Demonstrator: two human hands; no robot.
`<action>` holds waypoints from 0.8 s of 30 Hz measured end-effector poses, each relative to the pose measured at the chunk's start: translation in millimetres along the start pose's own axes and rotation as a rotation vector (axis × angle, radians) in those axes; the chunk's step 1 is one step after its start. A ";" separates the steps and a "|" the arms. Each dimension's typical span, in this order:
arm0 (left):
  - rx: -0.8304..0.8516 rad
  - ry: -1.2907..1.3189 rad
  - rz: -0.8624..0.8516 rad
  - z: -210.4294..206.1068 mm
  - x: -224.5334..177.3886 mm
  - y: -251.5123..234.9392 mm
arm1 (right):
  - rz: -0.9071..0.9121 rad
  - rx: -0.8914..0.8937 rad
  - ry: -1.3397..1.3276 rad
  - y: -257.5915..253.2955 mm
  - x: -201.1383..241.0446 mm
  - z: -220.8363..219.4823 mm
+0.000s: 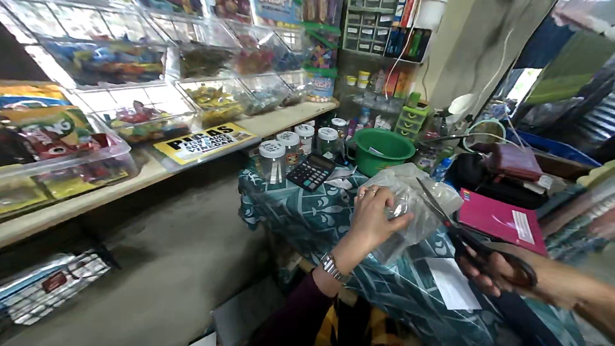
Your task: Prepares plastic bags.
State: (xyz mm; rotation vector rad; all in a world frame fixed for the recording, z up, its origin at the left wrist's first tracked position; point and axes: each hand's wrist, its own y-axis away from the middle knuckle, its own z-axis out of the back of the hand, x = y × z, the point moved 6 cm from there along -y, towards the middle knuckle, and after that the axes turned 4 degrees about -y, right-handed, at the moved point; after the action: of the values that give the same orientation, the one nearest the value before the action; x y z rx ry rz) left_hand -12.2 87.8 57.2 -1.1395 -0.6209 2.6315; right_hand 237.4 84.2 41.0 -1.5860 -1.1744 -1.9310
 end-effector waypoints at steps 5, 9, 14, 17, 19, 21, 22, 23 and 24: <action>-0.053 0.014 -0.027 0.2 0.0 1.2 | 0.161 0.057 -0.078 -3.0 -19.0 -7.8; -0.023 -0.053 0.009 1.9 -5.2 4.2 | 0.123 -0.361 0.414 5.9 -9.4 -3.8; 0.074 -0.298 0.074 -3.7 -25.9 7.9 | 0.168 -0.673 0.747 21.2 -1.1 -12.2; 0.156 -0.395 0.057 -9.6 -34.6 5.7 | 0.016 -0.544 0.738 27.7 7.8 -8.7; 0.165 -0.436 -0.004 -13.8 -37.5 4.3 | -0.115 -0.370 0.695 29.5 21.0 -3.5; 0.105 -0.403 -0.085 -16.3 -34.4 4.4 | -0.209 -0.173 0.604 26.7 31.1 6.2; 0.055 -0.358 -0.124 -16.4 -31.1 5.4 | -0.243 -0.073 0.554 23.5 35.5 11.4; -0.006 -0.312 -0.162 -16.3 -27.5 6.8 | -0.260 0.009 0.542 19.8 40.5 15.4; -0.064 -0.272 -0.195 -16.0 -24.7 8.4 | -0.262 0.056 0.542 17.2 47.3 15.6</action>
State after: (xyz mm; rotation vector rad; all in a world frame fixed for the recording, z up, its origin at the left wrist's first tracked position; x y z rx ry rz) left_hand 16.1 76.5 59.4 -0.6988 -0.8260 2.6311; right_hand 245.8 96.5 91.6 -0.8199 -1.2178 -2.2660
